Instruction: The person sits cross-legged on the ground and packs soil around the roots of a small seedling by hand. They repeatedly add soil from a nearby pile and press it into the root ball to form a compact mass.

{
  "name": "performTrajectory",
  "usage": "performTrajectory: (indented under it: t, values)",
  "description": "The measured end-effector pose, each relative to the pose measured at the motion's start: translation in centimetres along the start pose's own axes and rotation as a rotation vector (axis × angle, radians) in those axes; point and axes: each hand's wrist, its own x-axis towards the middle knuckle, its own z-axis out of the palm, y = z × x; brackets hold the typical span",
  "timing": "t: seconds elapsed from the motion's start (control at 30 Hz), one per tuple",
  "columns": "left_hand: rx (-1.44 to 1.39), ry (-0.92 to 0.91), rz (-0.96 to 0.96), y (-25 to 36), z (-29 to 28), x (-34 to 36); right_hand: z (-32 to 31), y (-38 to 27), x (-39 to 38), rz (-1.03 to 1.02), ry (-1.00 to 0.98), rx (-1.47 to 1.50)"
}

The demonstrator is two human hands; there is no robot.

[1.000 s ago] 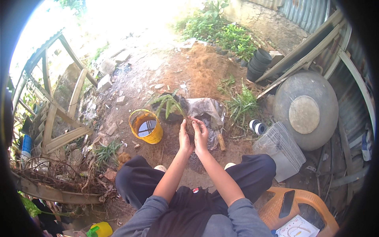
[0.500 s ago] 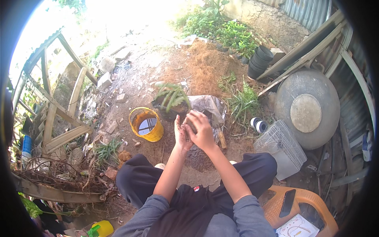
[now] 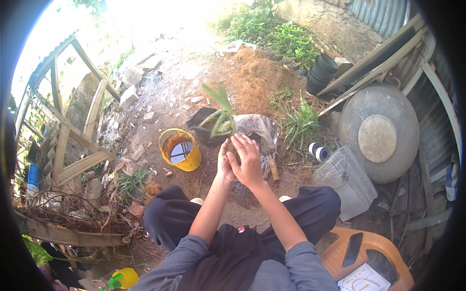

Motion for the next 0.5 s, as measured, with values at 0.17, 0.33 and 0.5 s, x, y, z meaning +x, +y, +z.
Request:
performTrajectory:
  t: [0.17,0.33,0.5]
  values:
    - [-0.072,-0.138,0.048,-0.6,-2.1,1.2,0.9,-0.4,0.1,-0.117,-0.088,-0.124]
    - [-0.025,-0.13,0.103,-0.7,-5.3,2.9,2.5,0.2,-0.6,-0.042,-0.157,-0.039]
    - [-0.036,-0.006,-0.041,1.1,-8.3,3.6,3.7,1.7,-1.8,0.197,-0.146,0.338]
